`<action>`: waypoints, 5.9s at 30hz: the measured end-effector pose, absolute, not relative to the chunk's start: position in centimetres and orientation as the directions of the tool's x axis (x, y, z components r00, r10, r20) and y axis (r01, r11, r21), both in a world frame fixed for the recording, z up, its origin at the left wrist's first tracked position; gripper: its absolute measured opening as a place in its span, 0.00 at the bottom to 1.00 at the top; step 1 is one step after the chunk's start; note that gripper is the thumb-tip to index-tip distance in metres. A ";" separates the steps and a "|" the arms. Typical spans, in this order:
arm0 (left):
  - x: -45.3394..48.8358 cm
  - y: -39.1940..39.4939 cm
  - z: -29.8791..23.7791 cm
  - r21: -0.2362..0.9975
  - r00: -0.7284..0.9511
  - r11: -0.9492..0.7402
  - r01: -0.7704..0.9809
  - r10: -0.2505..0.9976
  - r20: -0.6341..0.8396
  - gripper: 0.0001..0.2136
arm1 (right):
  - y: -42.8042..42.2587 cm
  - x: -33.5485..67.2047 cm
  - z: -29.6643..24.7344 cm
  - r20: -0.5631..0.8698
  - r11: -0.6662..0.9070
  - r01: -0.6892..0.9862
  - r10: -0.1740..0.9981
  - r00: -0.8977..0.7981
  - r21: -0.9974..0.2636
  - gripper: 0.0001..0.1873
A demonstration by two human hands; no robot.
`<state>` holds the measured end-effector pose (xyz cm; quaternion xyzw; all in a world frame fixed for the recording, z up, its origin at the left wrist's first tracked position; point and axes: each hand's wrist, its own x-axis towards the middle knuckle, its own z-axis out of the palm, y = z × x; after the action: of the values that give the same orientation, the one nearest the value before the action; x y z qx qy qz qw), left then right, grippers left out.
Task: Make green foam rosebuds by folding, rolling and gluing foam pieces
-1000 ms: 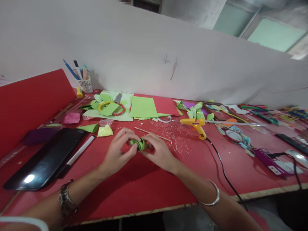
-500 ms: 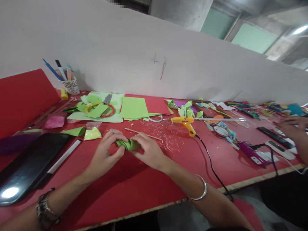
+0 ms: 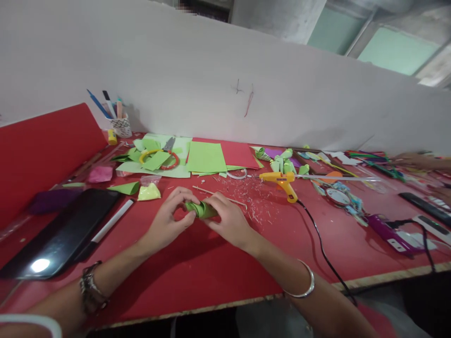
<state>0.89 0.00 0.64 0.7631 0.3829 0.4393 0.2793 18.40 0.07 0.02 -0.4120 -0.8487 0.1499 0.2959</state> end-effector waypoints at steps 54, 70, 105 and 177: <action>0.8 -0.1 1.1 0.802 0.237 -0.542 0.250 0.838 0.492 0.06 | -0.3 18.4 0.7 0.141 0.450 0.377 0.773 -0.619 -0.810 0.13; 0.8 -0.1 1.0 0.830 0.234 -0.518 0.208 0.850 0.472 0.05 | -0.3 18.5 0.8 0.058 0.289 0.239 0.740 -0.670 -0.927 0.14; 1.0 -0.1 0.5 0.866 0.353 -0.427 0.261 0.877 0.326 0.12 | 0.3 18.1 0.2 0.153 0.239 0.128 0.868 -0.473 -0.962 0.09; 1.1 -0.7 0.5 0.969 0.599 0.090 0.229 0.772 -0.213 0.14 | -0.1 18.8 1.2 0.339 0.419 0.009 0.747 -0.572 -0.908 0.13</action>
<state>1.06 -0.69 0.52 0.6387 0.3917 0.2172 0.6257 18.83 -0.14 1.19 -0.2527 -0.7479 0.4762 0.3873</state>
